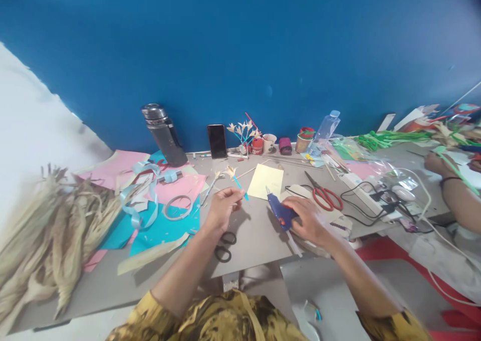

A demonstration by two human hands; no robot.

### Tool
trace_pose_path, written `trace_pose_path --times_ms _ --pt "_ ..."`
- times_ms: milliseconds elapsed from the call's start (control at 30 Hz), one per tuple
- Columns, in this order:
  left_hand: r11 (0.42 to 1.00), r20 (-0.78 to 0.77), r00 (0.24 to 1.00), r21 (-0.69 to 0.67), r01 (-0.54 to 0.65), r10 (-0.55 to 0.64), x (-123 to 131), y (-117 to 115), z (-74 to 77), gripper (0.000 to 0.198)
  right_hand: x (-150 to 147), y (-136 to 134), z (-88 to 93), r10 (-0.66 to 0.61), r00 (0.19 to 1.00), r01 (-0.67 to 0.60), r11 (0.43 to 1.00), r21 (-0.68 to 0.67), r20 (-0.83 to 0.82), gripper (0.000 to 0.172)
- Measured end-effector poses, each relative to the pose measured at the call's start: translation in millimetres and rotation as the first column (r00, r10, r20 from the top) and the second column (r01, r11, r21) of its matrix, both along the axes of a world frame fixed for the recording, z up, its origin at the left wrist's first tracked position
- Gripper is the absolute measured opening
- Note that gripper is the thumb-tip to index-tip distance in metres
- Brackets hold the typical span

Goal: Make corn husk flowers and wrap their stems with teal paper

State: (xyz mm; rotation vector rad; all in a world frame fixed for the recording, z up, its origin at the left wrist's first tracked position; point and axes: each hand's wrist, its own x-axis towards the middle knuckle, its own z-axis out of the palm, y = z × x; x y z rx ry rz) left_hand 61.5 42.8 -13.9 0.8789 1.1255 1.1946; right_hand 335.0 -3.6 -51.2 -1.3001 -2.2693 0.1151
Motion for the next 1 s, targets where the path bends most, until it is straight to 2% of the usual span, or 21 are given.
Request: trace_pose_path --times_ms 167,300,633,833,1000 --pt "0.998 -0.031 0.998 0.022 0.055 -0.054 4 5 -7.3 0.035 -13 -18 25.8 0.174 0.985 -0.174 0.984 0.033 0.005 0.037" --pt "0.995 -0.053 0.994 0.028 0.094 -0.093 6 6 -7.0 0.035 -18 -20 39.2 0.233 0.972 -0.233 0.972 0.016 0.026 0.028" --pt "0.987 -0.09 0.984 0.028 0.16 -0.156 5 2 -2.9 0.034 -23 -14 35.0 0.254 0.967 -0.255 0.966 0.033 0.03 0.022" --pt "0.99 -0.062 0.989 0.018 0.136 -0.135 4 3 -6.1 0.035 -26 -19 42.3 0.251 0.967 -0.251 0.968 0.004 0.032 0.021" --pt "0.991 -0.023 0.991 0.012 0.13 -0.13 5 2 -2.7 0.037 -27 -19 42.5 0.248 0.968 -0.248 0.969 -0.011 0.023 0.017"
